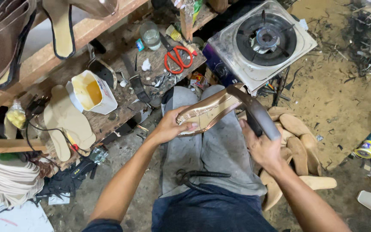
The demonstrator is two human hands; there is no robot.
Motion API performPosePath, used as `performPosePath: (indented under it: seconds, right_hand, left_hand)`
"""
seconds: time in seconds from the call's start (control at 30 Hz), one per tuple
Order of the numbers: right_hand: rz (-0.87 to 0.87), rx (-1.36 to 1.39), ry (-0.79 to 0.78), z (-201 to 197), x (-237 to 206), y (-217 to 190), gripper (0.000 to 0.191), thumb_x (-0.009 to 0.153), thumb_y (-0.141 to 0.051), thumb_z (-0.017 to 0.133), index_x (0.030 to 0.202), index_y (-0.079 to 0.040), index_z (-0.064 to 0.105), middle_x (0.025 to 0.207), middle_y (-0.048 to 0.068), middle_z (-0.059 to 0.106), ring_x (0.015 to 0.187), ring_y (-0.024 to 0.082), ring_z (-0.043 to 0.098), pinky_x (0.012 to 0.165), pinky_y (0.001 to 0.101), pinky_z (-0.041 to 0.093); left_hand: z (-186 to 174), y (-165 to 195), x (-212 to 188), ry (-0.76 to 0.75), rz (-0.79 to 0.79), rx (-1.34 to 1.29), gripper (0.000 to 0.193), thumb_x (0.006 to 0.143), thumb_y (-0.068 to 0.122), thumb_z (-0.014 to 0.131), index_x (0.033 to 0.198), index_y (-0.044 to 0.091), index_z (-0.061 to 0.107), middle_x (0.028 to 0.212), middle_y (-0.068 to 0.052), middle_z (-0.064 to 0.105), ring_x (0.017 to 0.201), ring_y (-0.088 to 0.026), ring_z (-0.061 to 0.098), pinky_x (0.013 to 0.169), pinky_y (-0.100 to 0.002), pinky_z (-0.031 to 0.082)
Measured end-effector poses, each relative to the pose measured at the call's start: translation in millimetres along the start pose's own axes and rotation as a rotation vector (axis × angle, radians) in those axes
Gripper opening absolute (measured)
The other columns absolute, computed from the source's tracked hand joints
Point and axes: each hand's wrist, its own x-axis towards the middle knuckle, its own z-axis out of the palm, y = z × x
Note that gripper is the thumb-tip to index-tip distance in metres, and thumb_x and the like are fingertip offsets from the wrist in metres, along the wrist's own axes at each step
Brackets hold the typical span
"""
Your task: The person uses a heated metal tool to press and shape the upper of a high-heeled shoe, repeatedly applying heat and pressure along the edges and heel area. The person rotates the shoe to access different sides and continues the process until the shoe is set aside.
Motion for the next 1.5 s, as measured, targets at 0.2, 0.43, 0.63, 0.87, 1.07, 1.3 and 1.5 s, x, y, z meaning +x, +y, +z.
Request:
performPosePath:
  seconds: [0.2,0.43,0.63,0.87,1.07,1.3,1.5]
  right_hand:
    - [-0.22,-0.177,-0.252,39,-17,6,0.034,0.08,-0.01,0.08,0.105,-0.003,0.057,0.072,0.017,0.067,0.062,0.029,0.067,0.053,0.0364,0.05]
    - [-0.304,-0.13,-0.24,69,-20,12,0.042,0.073,-0.003,0.077,0.11,-0.001,0.057,0.068,0.018,0.066,0.061,0.036,0.067,0.055,0.0428,0.051]
    - [-0.29,0.021,-0.387,43,-48,29,0.028,0.085,-0.019,0.074,0.103,-0.001,0.062,0.072,0.015,0.066,0.063,0.035,0.07,0.056,0.0421,0.053]
    - [-0.449,-0.208,-0.345,-15,-75,64,0.021,0.082,-0.023,0.073,0.092,-0.008,0.063,0.084,0.013,0.068,0.077,0.031,0.068,0.071,0.0386,0.054]
    - [0.059,0.184,-0.056,2,0,72,0.039,0.098,-0.018,0.066,0.132,0.001,0.057,0.114,0.007,0.067,0.101,0.014,0.063,0.088,0.0279,0.052]
    - [0.158,0.292,0.038,48,-12,25,0.04,0.093,-0.021,0.076,0.124,0.003,0.066,0.106,0.009,0.072,0.098,0.016,0.065,0.09,0.0295,0.052]
    - [-0.501,0.086,-0.206,34,-40,-31,0.082,0.073,-0.036,0.087,0.139,-0.003,0.051,0.144,0.022,0.055,0.137,0.037,0.053,0.116,0.0474,0.039]
  left_hand:
    - [4,-4,1,0.043,0.017,0.085,0.061,0.085,0.012,0.079,0.141,-0.001,0.057,0.128,-0.008,0.071,0.117,-0.013,0.064,0.104,-0.029,0.05]
    - [4,4,-2,0.035,0.01,0.096,0.065,0.081,0.009,0.083,0.14,-0.002,0.057,0.131,-0.01,0.07,0.121,-0.014,0.062,0.107,-0.031,0.048]
    - [-2,44,-14,0.065,0.114,0.544,0.073,0.071,0.013,0.085,0.14,0.007,0.061,0.135,-0.011,0.068,0.12,-0.027,0.064,0.102,-0.037,0.049]
    - [-13,51,-19,0.202,0.507,0.944,0.064,0.079,0.005,0.077,0.141,0.003,0.059,0.127,-0.012,0.064,0.115,-0.033,0.058,0.099,-0.047,0.044]
    - [-11,9,-20,0.222,0.623,0.991,0.069,0.074,-0.006,0.072,0.14,0.009,0.06,0.137,-0.008,0.064,0.125,-0.03,0.059,0.109,-0.044,0.045]
    - [53,-27,-12,0.657,0.288,-0.614,0.072,0.092,0.018,0.067,0.153,0.009,0.031,0.147,-0.009,0.051,0.136,-0.031,0.049,0.112,-0.045,0.044]
    - [60,-5,-26,0.094,-0.012,-1.056,0.07,0.107,0.056,0.028,0.15,0.002,0.042,0.135,-0.022,0.063,0.105,-0.036,0.07,0.086,-0.048,0.061]
